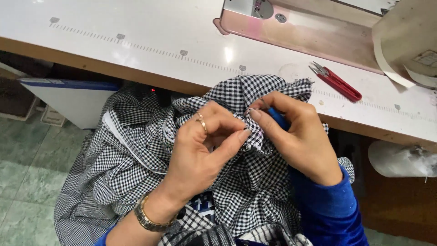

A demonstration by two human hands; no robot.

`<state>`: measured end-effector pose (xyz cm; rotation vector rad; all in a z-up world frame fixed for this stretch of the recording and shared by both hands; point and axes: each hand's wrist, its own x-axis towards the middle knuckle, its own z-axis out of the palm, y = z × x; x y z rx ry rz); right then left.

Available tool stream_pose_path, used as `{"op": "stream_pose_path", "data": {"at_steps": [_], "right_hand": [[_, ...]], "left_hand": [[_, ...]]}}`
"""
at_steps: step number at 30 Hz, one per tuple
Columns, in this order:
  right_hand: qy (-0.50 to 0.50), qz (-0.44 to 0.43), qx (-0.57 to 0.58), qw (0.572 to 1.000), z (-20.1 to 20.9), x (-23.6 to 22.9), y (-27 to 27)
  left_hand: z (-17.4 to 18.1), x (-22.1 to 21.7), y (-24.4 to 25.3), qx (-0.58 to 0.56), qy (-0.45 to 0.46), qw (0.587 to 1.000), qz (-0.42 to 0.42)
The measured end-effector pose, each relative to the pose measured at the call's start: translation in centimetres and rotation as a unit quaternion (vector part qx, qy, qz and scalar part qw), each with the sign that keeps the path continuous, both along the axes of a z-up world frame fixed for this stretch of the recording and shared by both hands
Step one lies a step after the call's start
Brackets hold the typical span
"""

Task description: Using a seam ripper to carefully remove stitches from a checkered garment on a sewing table.

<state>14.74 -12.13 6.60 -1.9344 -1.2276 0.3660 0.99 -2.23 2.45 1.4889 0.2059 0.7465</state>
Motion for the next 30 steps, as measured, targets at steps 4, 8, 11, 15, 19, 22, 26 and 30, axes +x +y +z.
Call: {"op": "stream_pose_path", "data": {"at_steps": [4, 8, 11, 15, 19, 22, 26, 30], "right_hand": [[0.026, -0.005, -0.006, 1.0, -0.6, 0.2, -0.1], [0.032, 0.004, 0.009, 0.999, -0.8, 0.1, -0.3], [-0.002, -0.043, 0.03, 0.999, -0.3, -0.9, -1.0], [0.129, -0.098, 0.077, 0.984, 0.3, -3.3, -2.4], [0.053, -0.105, 0.078, 0.99, -0.2, -4.2, -3.5], [0.039, -0.094, 0.062, 0.993, -0.5, -4.1, -3.8], [0.035, -0.074, 0.066, 0.994, -0.7, -3.9, -3.6], [0.041, -0.079, 0.063, 0.994, -0.7, -3.9, -3.4]], "left_hand": [[-0.1, 0.4, -0.6, 0.035, -0.013, 0.999, 0.039], [-0.2, 0.7, -0.7, 0.059, -0.043, 0.997, 0.038], [-0.6, 1.0, -1.1, 0.046, -0.036, 0.997, 0.055], [-0.8, 1.1, -1.3, 0.036, -0.036, 0.996, 0.072], [-1.0, 1.2, -1.5, 0.014, -0.035, 0.996, 0.08], [-1.0, 1.2, -1.6, 0.009, -0.033, 0.996, 0.081], [-1.2, 1.3, -1.6, -0.01, -0.042, 0.996, 0.076], [-1.0, 1.2, -1.6, -0.008, -0.041, 0.996, 0.075]]}}
